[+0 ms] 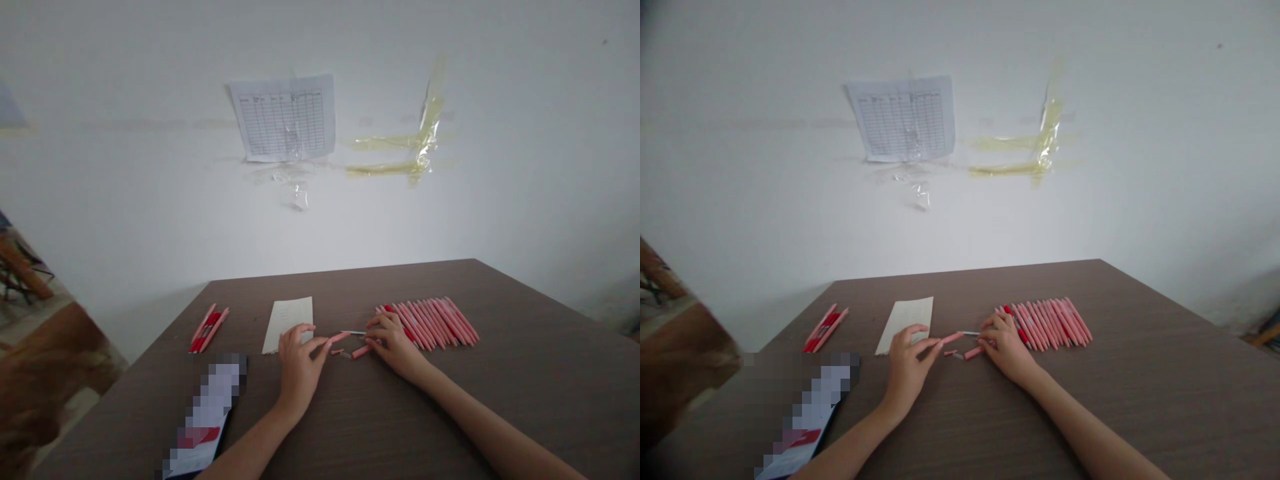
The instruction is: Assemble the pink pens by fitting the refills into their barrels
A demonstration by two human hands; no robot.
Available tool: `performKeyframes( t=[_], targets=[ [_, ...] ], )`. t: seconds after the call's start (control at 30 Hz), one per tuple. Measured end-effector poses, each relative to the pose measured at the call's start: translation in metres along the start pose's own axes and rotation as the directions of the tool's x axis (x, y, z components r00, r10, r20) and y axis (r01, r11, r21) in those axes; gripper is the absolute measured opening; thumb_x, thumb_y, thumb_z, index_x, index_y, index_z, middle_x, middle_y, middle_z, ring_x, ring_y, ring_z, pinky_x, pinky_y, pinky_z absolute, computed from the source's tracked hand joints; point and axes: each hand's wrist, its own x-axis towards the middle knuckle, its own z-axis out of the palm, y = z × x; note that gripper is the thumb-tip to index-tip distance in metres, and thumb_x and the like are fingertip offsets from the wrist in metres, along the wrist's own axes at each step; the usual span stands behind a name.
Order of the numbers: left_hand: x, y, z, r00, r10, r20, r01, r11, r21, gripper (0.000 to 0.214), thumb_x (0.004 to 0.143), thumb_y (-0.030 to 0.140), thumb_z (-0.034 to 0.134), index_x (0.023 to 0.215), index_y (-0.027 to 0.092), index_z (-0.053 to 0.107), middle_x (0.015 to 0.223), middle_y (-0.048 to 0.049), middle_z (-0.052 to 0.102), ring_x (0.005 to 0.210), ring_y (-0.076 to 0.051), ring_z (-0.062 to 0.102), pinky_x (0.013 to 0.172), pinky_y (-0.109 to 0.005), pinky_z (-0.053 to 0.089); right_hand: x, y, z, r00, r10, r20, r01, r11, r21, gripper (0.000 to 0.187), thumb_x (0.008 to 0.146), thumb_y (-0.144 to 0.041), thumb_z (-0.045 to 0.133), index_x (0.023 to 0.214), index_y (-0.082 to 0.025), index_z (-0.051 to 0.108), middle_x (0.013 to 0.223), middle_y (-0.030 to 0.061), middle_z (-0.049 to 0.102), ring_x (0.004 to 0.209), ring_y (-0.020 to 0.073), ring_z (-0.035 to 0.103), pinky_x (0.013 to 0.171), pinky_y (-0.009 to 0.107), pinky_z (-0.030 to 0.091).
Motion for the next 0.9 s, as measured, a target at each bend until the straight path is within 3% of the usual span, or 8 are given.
performKeyframes(
  t=[0.43, 0.9],
  targets=[
    [-0.0009, 0.0075, -0.0064, 0.962, -0.219, 0.161, 0.186, 0.962, 0.198, 0.009, 0.079, 0.032, 0.070, 0.076, 0.029, 0.078, 0.111, -0.0080, 0.064, 0.109, -0.031, 0.054, 0.096, -0.055, 0.040, -0.0016, -0.0016, 0.0019, 0.999, 0.044, -0.003, -0.044, 0.995, -0.094, 0.013, 0.087, -0.022, 0.061, 0.085, -0.023, 0.074, 0.106, 0.0086, 0.061, 0.114, 0.0286, 0.043, 0.105, 0.053, 0.036],
    [-0.0023, 0.0056, -0.0047, 0.967, -0.193, 0.164, 0.158, 0.966, 0.204, 0.007, 0.078, 0.030, 0.070, 0.074, 0.028, 0.076, 0.112, -0.0080, 0.063, 0.108, -0.030, 0.053, 0.094, -0.052, 0.039, 0.0008, -0.0023, 0.0003, 0.998, 0.062, 0.025, -0.060, 0.995, -0.082, 0.016, 0.087, -0.023, 0.060, 0.083, -0.023, 0.075, 0.106, 0.0093, 0.062, 0.116, 0.0292, 0.043, 0.103, 0.055, 0.037]
  ],
)
